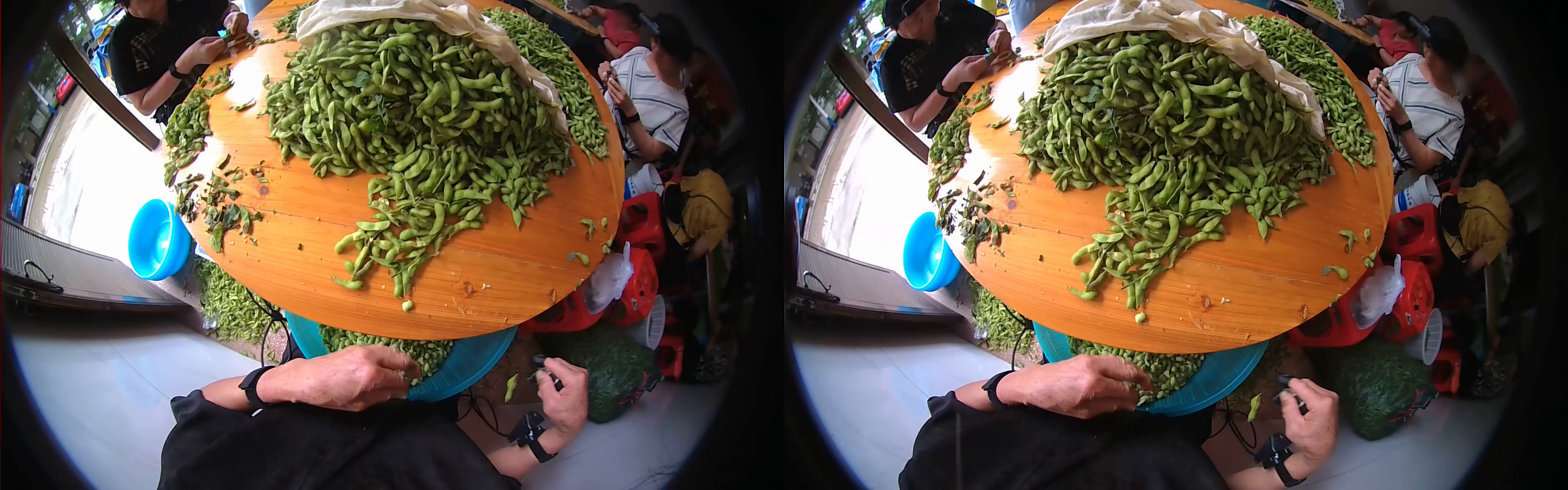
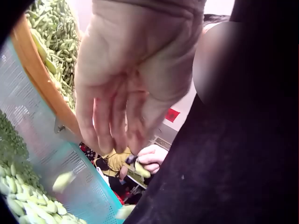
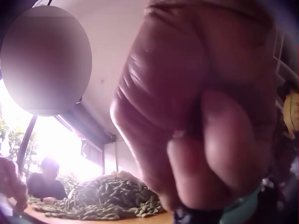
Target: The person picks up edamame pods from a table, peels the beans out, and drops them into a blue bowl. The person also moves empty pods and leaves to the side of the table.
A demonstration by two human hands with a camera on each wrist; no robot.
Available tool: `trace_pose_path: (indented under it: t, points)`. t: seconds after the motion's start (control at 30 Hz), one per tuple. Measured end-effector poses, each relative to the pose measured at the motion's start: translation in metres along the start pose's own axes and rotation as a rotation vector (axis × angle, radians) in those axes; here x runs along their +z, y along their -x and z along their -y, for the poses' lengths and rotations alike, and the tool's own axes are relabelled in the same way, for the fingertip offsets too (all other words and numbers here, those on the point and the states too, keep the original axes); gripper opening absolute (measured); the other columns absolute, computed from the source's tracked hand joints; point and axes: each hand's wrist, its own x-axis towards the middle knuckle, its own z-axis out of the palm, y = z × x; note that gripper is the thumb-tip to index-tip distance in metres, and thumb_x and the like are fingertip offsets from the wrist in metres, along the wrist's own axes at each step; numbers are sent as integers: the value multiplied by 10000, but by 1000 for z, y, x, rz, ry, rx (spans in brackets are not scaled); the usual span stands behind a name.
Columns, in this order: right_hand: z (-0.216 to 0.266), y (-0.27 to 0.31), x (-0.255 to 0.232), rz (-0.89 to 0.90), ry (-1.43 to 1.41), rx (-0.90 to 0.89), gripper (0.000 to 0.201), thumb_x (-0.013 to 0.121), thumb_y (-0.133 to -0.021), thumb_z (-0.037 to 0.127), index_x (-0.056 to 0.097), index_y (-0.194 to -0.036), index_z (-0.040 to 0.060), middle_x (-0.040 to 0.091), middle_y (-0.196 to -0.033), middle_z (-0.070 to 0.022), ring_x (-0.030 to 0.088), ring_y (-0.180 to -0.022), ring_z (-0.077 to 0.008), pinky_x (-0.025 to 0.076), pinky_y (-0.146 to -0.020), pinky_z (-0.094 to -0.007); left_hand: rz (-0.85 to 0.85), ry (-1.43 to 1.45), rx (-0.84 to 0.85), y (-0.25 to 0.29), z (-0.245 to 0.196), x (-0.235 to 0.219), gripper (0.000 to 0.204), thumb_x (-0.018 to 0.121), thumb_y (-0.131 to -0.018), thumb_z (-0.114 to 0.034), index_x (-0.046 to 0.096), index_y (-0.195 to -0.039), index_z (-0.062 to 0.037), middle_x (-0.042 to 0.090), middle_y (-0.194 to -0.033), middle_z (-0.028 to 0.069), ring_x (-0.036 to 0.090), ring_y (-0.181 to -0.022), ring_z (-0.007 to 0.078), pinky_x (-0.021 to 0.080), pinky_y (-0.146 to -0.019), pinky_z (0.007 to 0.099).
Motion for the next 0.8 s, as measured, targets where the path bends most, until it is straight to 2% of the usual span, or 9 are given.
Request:
trace_pose_path:
  t: [0.17, 0.37, 0.43, 0.47, 0.57, 0.63, 0.67, 0.7, 0.8]
  points:
    - [-15, 7, 3, -178, 67, 151, 80, 570, -852, -44, 617, -913, -69, 530, -639, -49, 485, -486, -73, 367, -444, -256, -445, -587, -62, -16, 16, 0, 243, 648, -770, 38, 600, -1009, 40, 562, -1174, 177, 592, -1024, 345, 511, -847, 417]
    - [-7, -11, 16, -142, -26, 37, 90, 562, -867, -55, 609, -937, -84, 520, -684, -39, 449, -504, -53, 347, -439, -247, -227, -433, -69, -11, 7, 1, 320, 625, -756, 22, 591, -1073, 29, 586, -1090, 166, 594, -977, 331, 502, -816, 391]
    - [-3, -15, 16, -104, -23, 74, 178, 587, -818, -51, 638, -986, -73, 578, -704, -139, 559, -542, -203, 440, -530, -313, -205, -57, -116, -6, -3, -8, 251, 638, -813, 22, 622, -1062, -7, 605, -911, 137, 641, -826, 339, 521, -713, 415]
    - [2, -18, 18, -102, -26, 72, 178, 587, -818, -51, 638, -986, -73, 578, -704, -139, 559, -542, -203, 440, -530, -313, -431, -152, -119, -11, -2, -7, 201, 649, -857, 3, 640, -1056, -26, 583, -780, 131, 647, -705, 355, 523, -650, 437]
    - [22, -30, 28, -74, -104, 36, 142, 615, -823, -44, 632, -961, -72, 583, -725, -137, 566, -566, -220, 449, -552, -314, -486, -580, -215, -16, 11, -25, 389, 641, -740, 31, 624, -1120, -46, 548, -926, 99, 608, -849, 296, 528, -645, 393]
    - [25, -38, 41, -71, -112, -148, 116, 592, -850, -50, 615, -955, -94, 541, -703, -74, 501, -507, -98, 373, -467, -256, -478, -723, -210, -22, 21, -32, 412, 639, -722, 8, 622, -1129, -53, 528, -964, 92, 582, -890, 284, 527, -653, 380]
    - [31, -41, 46, -72, -108, -175, 125, 608, -843, -40, 618, -955, -95, 561, -710, -91, 527, -511, -122, 393, -481, -262, -468, -861, -205, -25, 24, -34, 437, 637, -704, -15, 619, -1138, -60, 508, -1003, 84, 556, -930, 271, 526, -660, 366]
    - [41, -41, 47, -9, -118, -62, 138, 652, -820, -18, 643, -950, -60, 634, -796, -161, 646, -691, -295, 495, -623, -335, -467, -862, -204, -26, 26, -37, 437, 637, -704, -15, 619, -1138, -60, 508, -1003, 84, 556, -930, 271, 526, -660, 366]
    - [53, -49, 61, 30, -120, -170, 143, 660, -815, -15, 652, -953, -49, 635, -799, -168, 644, -700, -320, 499, -631, -341, -436, -901, -252, -28, 32, -39, 403, 636, -721, -55, 628, -1124, -61, 501, -1033, 85, 539, -959, 269, 526, -691, 357]
